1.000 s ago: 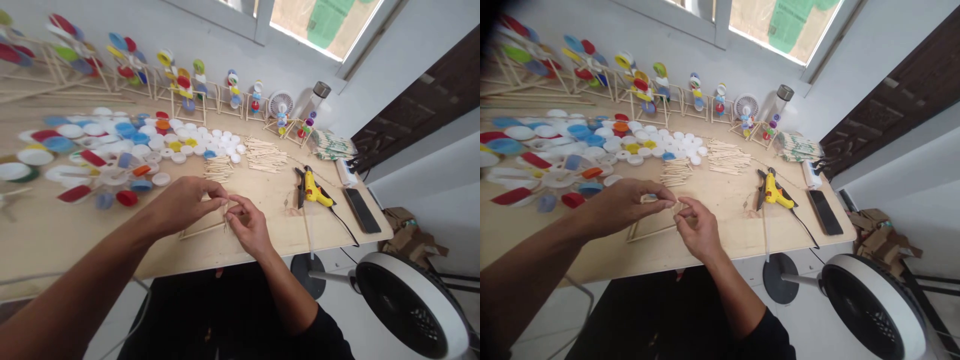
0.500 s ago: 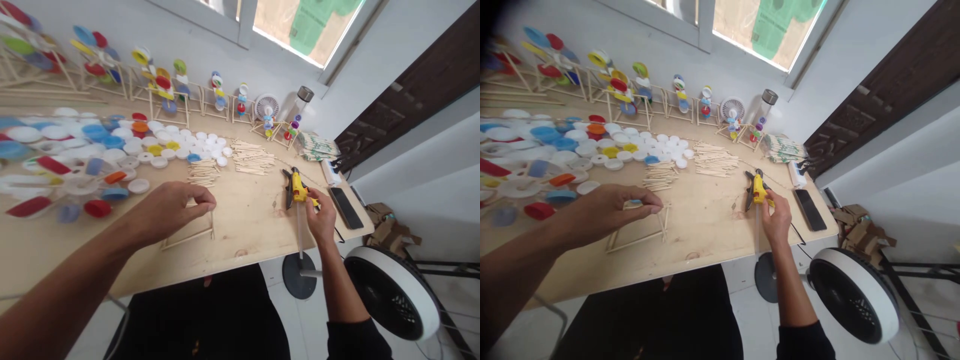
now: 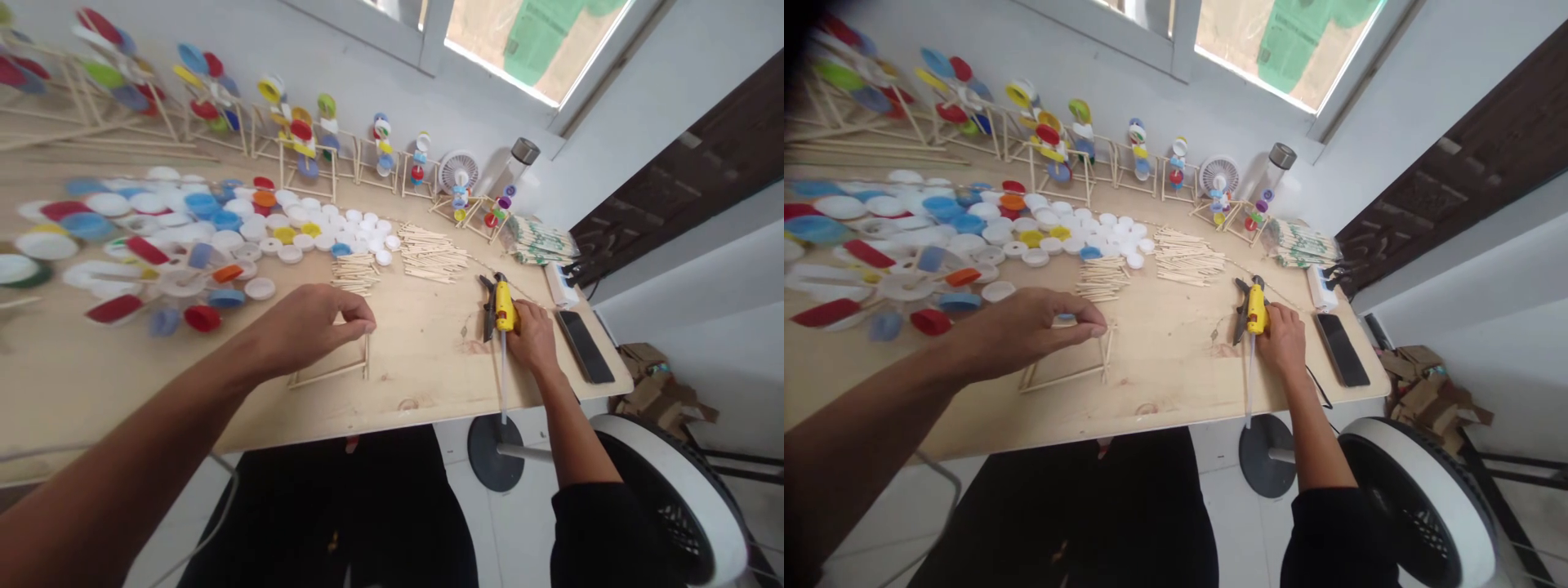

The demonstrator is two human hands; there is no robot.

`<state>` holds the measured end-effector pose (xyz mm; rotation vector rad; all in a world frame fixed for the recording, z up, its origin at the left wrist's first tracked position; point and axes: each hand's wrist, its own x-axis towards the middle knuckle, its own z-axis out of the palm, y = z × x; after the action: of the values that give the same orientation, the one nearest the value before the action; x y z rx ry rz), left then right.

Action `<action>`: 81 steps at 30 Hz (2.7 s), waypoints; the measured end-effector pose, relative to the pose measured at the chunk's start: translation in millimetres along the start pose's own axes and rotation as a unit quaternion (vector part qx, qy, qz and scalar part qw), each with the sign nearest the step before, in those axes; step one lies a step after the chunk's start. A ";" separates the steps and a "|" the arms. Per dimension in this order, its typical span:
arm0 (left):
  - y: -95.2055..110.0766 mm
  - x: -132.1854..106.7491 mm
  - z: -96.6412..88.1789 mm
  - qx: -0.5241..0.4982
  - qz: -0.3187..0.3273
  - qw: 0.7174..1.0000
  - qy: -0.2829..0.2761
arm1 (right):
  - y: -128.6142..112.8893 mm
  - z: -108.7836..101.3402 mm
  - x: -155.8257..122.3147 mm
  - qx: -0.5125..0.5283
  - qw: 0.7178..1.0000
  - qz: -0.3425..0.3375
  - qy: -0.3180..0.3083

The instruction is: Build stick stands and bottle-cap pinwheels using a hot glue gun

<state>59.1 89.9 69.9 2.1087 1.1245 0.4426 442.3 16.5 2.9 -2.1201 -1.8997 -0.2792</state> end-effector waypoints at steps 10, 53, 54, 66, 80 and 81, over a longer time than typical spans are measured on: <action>0.4 0.9 0.1 0.008 -0.016 1.000 -0.008 | -42.7 -36.9 -21.4 0.325 0.930 0.167 0.042; -1.1 2.5 2.6 0.019 -0.018 0.999 -0.036 | -140.5 -33.9 9.9 0.428 0.761 0.039 -0.486; -1.4 2.6 2.6 0.019 -0.017 0.999 -0.035 | -140.3 -33.9 9.7 0.427 0.761 0.041 -0.486; -1.8 3.0 2.6 0.018 -0.016 0.999 -0.038 | -139.3 -33.0 10.8 0.426 0.759 0.035 -0.491; -8.8 1.4 5.1 0.012 0.002 1.000 -0.013 | -131.5 -30.9 8.3 0.450 0.764 0.035 -0.460; -9.2 1.5 5.0 0.014 0.003 1.000 -0.014 | -131.0 -30.3 7.5 0.459 0.765 0.041 -0.449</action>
<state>57.5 92.6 59.8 2.1365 1.1149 0.4015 314.5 26.0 44.2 -1.6290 -1.6651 1.6157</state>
